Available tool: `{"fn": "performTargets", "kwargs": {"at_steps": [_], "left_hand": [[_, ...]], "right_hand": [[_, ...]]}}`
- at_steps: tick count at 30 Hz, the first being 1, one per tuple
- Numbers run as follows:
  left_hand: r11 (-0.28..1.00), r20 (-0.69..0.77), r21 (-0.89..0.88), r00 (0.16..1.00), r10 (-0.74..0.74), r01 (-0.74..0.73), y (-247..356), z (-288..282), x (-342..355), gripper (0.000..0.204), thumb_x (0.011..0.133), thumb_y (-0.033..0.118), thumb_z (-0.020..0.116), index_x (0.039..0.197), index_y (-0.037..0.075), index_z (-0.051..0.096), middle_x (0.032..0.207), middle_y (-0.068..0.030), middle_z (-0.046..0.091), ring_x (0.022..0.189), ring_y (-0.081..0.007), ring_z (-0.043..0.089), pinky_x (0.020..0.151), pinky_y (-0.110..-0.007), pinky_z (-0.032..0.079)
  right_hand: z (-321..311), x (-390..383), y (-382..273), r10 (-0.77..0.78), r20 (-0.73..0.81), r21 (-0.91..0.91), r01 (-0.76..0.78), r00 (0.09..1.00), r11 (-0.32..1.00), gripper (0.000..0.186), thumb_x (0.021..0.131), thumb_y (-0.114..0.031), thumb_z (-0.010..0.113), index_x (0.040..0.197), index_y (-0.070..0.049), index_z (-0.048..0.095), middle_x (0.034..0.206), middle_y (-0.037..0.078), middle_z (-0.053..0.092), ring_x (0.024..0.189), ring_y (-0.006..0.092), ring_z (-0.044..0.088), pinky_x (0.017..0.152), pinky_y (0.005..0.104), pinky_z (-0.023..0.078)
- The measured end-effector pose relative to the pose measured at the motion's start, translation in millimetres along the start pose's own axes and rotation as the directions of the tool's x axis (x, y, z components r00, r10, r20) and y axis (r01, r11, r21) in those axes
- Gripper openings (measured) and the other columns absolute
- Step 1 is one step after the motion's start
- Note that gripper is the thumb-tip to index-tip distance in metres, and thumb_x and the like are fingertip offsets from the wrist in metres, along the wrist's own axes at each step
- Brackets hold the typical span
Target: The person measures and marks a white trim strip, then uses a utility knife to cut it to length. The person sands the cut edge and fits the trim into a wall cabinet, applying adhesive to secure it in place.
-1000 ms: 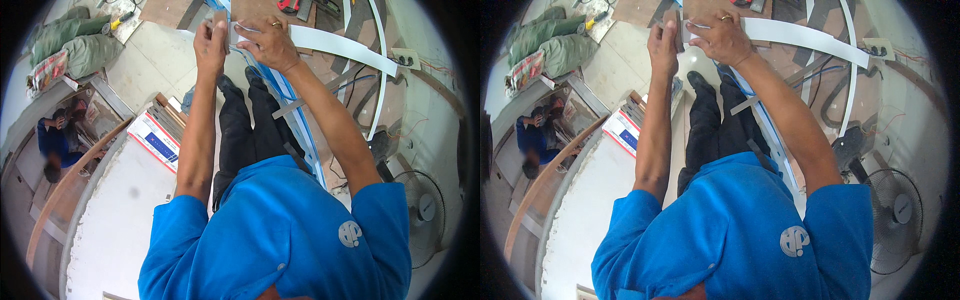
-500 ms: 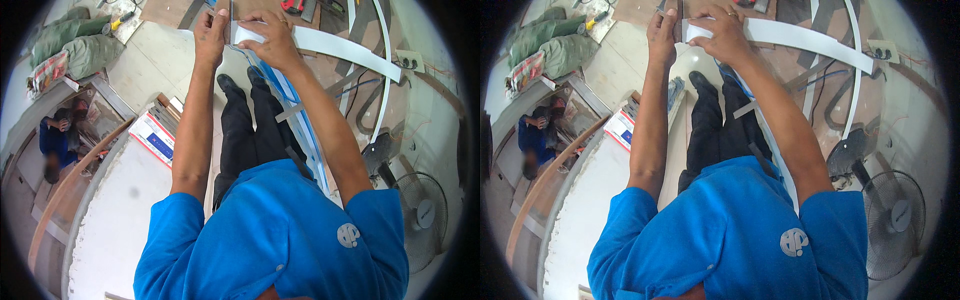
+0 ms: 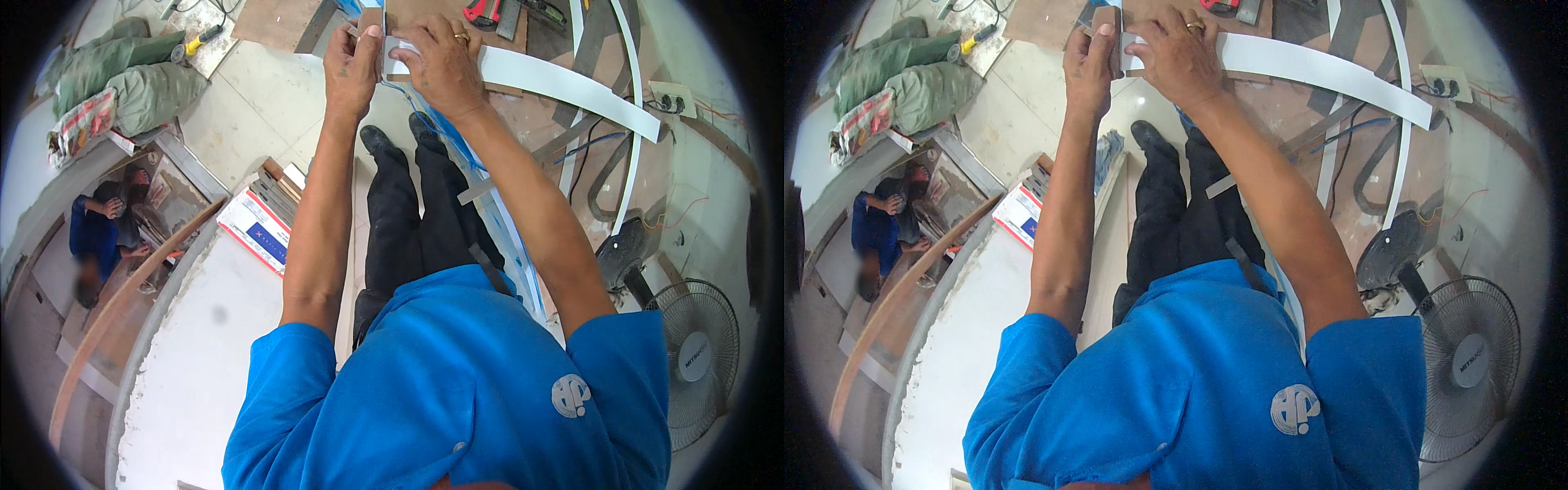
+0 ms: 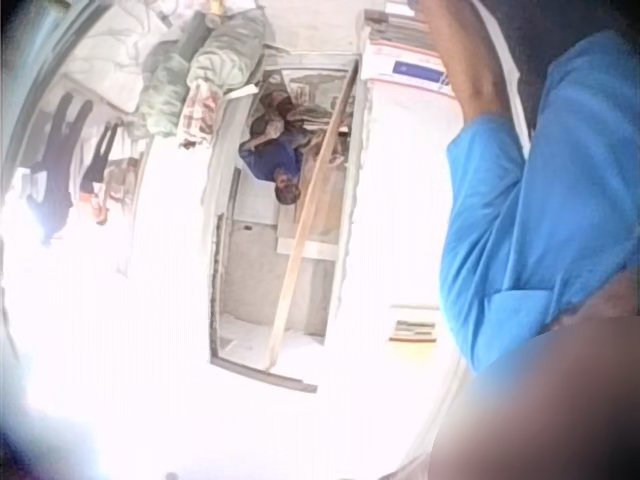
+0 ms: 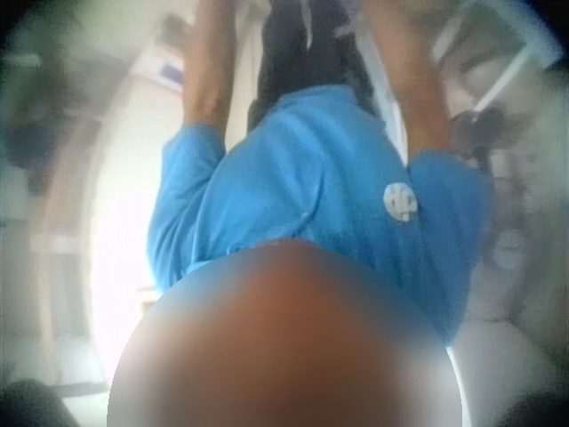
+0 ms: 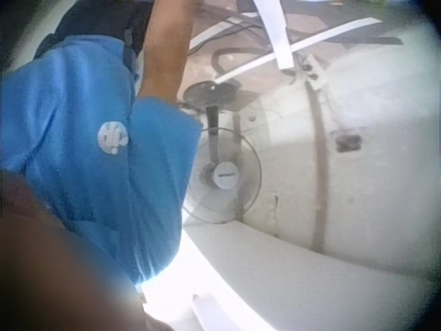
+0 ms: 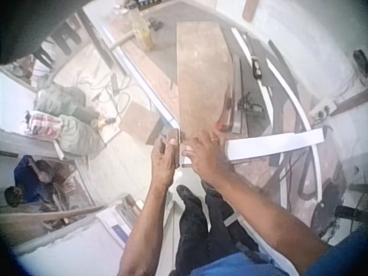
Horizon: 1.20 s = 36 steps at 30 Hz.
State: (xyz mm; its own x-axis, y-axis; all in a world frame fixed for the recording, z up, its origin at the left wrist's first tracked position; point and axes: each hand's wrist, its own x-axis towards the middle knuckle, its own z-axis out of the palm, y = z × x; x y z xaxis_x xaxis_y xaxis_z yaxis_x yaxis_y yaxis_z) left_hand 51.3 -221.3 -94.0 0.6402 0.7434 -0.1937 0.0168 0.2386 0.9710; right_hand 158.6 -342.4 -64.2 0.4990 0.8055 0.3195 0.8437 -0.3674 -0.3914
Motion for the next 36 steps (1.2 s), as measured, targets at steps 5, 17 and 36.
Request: {"fn": "performTargets", "kwargs": {"at_steps": [5, 17, 36], "left_hand": [[0.999, -0.021, 0.048, 1.0, -0.009, 0.01, 4, 2, 1, 0.038, 0.1, 0.036, 0.069, 0.105, -0.001, 0.063, 0.083, -0.0024, 0.061, 0.073, -0.0086, 0.053, 0.062, -0.025, 0.044], [0.995, -0.03, -0.014, 0.994, -0.101, 0.101, 0, -2, -25, 0.038, 0.1, 0.033, 0.071, 0.112, -0.002, 0.063, 0.086, -0.0037, 0.062, 0.071, -0.0091, 0.055, 0.057, -0.026, 0.044], [0.995, -0.071, 0.051, 0.994, -0.081, 0.084, 14, 6, -19, 0.041, 0.099, 0.037, 0.071, 0.101, -0.002, 0.059, 0.078, -0.0045, 0.059, 0.062, -0.0095, 0.053, 0.05, -0.029, 0.042]], "right_hand": [[10, -9, -6, -0.019, 0.05, -0.18, 0.028, 0.999, 0.983, 0.019, 0.094, -0.028, 0.07, 0.111, -0.021, 0.068, 0.114, 0.001, 0.057, 0.109, 0.0286, 0.055, 0.093, 0.051, 0.034], [1, 2, -20, 0.0, -0.025, -0.123, -0.003, 1.0, 0.992, 0.018, 0.092, -0.015, 0.062, 0.108, -0.007, 0.062, 0.107, 0.017, 0.059, 0.101, 0.0387, 0.059, 0.088, 0.0545, 0.042], [11, -3, -17, 0.068, 0.079, -0.184, -0.052, 0.995, 0.982, 0.019, 0.096, -0.024, 0.065, 0.111, -0.013, 0.06, 0.113, 0.011, 0.053, 0.11, 0.0343, 0.052, 0.091, 0.0538, 0.033]]}}
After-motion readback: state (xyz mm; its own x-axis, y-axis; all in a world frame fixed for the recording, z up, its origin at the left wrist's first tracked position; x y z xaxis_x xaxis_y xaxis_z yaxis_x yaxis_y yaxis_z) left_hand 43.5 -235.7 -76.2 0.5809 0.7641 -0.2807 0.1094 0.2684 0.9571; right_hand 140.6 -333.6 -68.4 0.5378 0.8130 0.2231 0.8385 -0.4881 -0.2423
